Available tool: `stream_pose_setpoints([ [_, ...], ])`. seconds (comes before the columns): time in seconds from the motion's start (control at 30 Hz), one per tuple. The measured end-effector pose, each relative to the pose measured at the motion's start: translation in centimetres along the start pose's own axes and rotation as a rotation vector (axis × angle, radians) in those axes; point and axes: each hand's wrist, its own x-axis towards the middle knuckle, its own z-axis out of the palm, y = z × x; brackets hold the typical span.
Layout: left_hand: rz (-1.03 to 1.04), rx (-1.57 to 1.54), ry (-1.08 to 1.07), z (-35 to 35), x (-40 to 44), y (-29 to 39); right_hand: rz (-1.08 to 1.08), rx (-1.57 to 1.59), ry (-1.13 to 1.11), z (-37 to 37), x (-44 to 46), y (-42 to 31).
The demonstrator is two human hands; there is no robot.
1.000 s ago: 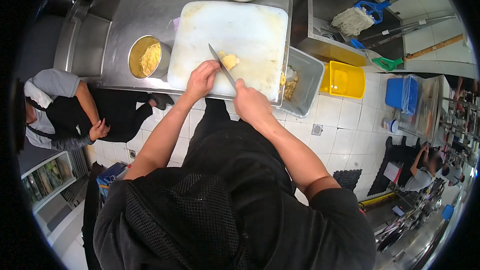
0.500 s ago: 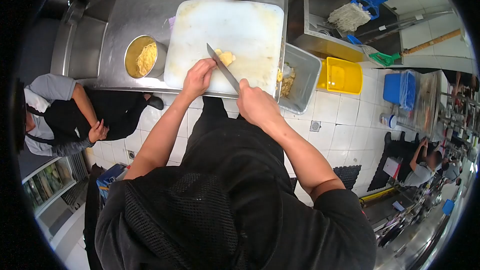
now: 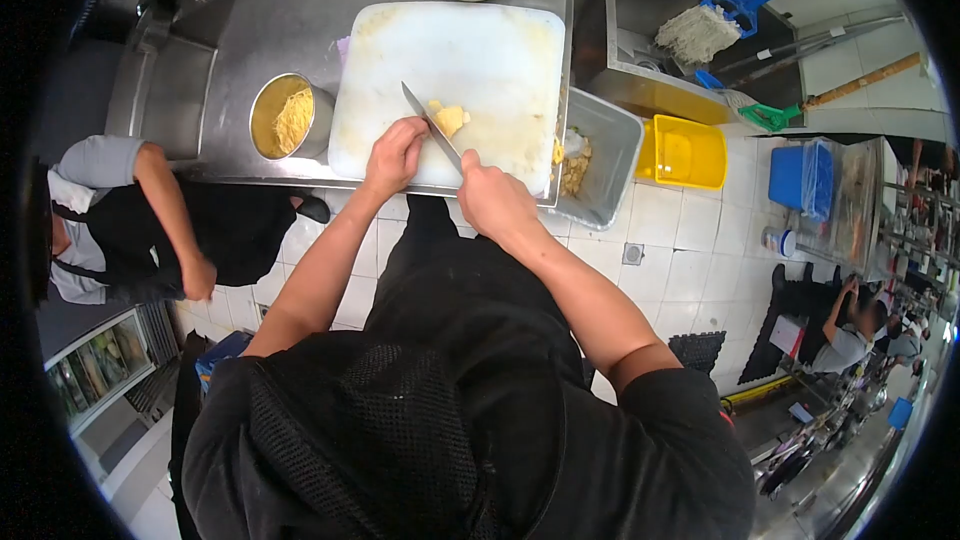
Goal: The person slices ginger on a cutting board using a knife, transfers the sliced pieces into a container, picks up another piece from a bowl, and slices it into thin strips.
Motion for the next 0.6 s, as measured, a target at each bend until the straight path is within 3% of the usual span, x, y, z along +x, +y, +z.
stream_pose_setpoints([
  [0.33,0.017,0.074,0.030,0.0,0.3,0.9,-0.008,0.001,-0.001,-0.3,-0.5,-0.7],
  [0.6,0.018,0.057,0.011,0.3,0.3,0.6,0.106,0.014,-0.074,-1.0,-0.5,-2.0],
])
